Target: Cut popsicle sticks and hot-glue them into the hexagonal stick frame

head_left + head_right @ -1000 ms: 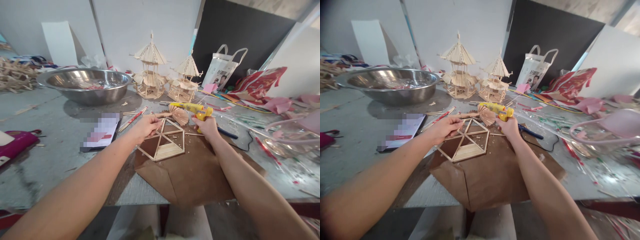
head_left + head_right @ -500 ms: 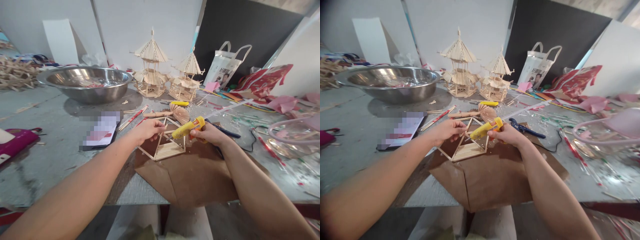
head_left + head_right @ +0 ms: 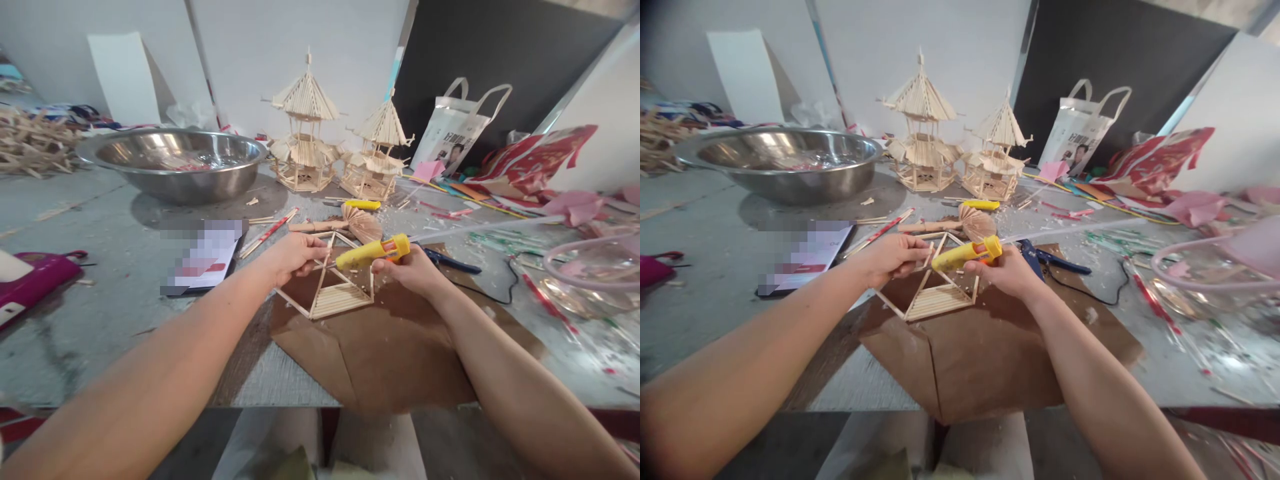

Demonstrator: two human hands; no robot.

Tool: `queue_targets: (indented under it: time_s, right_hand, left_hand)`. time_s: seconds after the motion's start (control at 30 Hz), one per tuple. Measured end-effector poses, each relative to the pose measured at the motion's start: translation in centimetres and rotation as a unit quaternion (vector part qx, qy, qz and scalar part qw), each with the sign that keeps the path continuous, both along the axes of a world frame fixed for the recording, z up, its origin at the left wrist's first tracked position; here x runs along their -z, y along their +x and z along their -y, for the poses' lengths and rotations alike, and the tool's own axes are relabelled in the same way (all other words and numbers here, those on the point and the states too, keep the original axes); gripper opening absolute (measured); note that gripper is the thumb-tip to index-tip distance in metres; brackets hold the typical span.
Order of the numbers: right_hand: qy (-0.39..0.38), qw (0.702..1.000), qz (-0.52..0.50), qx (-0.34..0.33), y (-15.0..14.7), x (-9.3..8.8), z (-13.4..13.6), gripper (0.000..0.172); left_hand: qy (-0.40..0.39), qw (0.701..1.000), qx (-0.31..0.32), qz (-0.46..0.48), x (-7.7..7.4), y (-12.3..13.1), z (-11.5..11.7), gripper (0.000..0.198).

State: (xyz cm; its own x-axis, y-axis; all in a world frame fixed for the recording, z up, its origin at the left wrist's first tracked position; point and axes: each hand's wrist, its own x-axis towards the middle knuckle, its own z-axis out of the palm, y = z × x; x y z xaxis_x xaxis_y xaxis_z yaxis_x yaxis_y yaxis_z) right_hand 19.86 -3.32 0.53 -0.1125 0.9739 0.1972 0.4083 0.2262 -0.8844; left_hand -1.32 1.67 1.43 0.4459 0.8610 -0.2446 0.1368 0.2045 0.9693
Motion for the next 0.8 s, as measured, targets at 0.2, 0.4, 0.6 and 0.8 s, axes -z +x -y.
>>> queue_targets:
  time_s: [0.2,0.4,0.6,0.8]
  right_hand:
    - [0.079,0.995,-0.049,0.04,0.16,0.36,-0.21,0.03]
    - [0.123,0.99,-0.043,0.048,0.03,0.57,-0.21,0.028]
    - [0.157,0.986,0.007,0.047,0.15,0.85,-0.3,0.029]
    - [0.161,0.986,-0.001,0.029,0.19,0.89,-0.31,0.027]
  left_hand:
    - [-0.034,0.994,-0.027,0.104,0.06,-0.34,-0.58,0.004]
    - [-0.02,0.99,-0.037,0.134,-0.03,-0.19,-0.45,0.002]
    - [-0.02,0.99,-0.051,0.126,-0.29,0.14,-0.08,0.006]
    - [-0.01,0.99,-0.054,0.129,-0.26,0.16,-0.03,0.006]
